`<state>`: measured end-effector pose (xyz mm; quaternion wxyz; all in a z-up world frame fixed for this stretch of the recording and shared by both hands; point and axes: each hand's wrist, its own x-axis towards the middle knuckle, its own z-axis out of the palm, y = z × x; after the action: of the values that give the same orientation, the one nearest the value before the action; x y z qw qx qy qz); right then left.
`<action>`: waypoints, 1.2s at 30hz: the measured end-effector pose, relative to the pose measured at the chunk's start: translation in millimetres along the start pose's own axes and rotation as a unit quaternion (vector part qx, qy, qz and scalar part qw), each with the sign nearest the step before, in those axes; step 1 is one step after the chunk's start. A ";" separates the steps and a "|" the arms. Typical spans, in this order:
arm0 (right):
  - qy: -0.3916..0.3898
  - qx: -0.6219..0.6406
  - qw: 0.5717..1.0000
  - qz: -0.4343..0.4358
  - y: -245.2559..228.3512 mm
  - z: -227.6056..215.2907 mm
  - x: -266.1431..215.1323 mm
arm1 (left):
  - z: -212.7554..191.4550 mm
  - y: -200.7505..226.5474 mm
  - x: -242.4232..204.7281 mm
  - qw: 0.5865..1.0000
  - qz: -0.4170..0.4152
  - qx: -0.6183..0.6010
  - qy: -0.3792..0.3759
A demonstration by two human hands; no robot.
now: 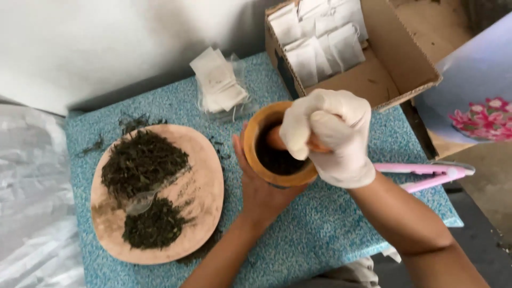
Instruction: Grinding dried tea leaves in a wooden mortar and pestle and then sorting the leaves on a plate.
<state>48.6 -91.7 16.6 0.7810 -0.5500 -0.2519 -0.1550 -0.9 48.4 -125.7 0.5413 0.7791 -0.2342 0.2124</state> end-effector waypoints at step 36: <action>-0.271 -0.035 0.962 0.003 -55.4 -5.2 22.9 | -0.4 -11.7 -11.7 0.996 -0.055 -0.064 -0.009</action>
<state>39.8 -115.0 71.3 0.6644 -0.5993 -0.4464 -0.0066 -3.4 53.9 -141.1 0.5989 0.7565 -0.2090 0.1592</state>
